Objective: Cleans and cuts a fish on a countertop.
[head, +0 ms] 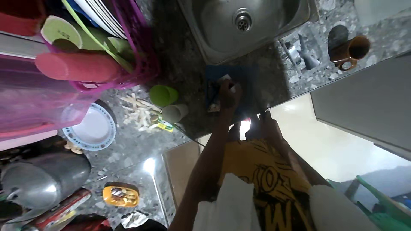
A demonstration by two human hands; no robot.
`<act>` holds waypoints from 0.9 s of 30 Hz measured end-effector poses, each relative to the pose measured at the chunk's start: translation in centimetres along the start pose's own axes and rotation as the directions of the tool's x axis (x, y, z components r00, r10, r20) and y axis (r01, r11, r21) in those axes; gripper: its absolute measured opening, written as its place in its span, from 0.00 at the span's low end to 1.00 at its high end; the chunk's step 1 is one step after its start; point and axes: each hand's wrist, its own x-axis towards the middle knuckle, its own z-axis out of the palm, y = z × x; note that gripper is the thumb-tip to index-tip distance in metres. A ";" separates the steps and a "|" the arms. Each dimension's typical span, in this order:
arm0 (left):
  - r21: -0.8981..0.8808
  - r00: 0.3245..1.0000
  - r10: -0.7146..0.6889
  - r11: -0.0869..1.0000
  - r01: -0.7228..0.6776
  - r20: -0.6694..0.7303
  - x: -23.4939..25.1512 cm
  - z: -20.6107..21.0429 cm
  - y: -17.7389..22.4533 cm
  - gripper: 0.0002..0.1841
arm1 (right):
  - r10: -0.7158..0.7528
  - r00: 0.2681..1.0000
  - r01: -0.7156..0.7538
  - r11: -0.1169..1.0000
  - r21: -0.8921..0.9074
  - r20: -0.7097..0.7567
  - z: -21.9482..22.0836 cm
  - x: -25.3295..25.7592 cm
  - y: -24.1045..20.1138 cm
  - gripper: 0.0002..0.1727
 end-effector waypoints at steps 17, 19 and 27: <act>-0.071 0.997 -0.073 0.995 0.070 -0.031 -1.4 -1.6 0.3 0.19 | -0.096 0.990 0.103 0.992 0.067 -0.103 -1.8 -3.1 0.4 0.26; -0.200 0.997 -0.067 0.977 0.073 0.039 -2.4 -3.5 0.0 0.19 | -0.139 0.968 0.161 0.983 0.090 -0.208 -2.8 -3.2 0.5 0.26; -0.518 0.955 -0.254 0.802 0.297 0.155 -4.0 -8.6 -2.9 0.22 | -0.118 0.910 0.221 0.949 0.226 -0.398 -5.2 3.1 -4.7 0.33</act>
